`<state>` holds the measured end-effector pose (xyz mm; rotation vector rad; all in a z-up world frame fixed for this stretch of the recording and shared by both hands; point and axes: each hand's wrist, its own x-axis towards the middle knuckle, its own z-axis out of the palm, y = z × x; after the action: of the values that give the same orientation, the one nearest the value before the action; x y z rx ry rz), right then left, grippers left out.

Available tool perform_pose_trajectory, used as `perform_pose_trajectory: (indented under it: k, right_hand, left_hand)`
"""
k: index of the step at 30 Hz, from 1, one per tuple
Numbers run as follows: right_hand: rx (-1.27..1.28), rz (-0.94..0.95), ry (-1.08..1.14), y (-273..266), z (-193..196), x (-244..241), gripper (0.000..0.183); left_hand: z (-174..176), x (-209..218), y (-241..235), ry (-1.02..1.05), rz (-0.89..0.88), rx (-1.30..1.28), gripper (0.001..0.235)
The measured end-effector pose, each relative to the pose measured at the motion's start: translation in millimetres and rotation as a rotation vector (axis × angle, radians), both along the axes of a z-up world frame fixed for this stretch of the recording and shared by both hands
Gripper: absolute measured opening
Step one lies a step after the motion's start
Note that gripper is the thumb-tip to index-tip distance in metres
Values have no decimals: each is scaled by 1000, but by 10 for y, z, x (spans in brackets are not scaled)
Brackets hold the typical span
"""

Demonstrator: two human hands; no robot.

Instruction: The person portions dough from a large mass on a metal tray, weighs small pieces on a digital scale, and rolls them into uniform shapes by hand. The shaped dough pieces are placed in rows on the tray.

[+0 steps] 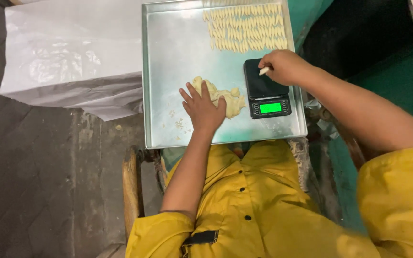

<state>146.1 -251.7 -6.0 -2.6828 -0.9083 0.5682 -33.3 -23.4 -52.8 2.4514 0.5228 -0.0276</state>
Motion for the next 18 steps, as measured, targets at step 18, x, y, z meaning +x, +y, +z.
perform_pose_trajectory:
  k: [18]
  right_hand:
    - [184,-241,-123,-888,-418,145,22]
  left_hand:
    - [1081,327,1019,552,-501,524,64]
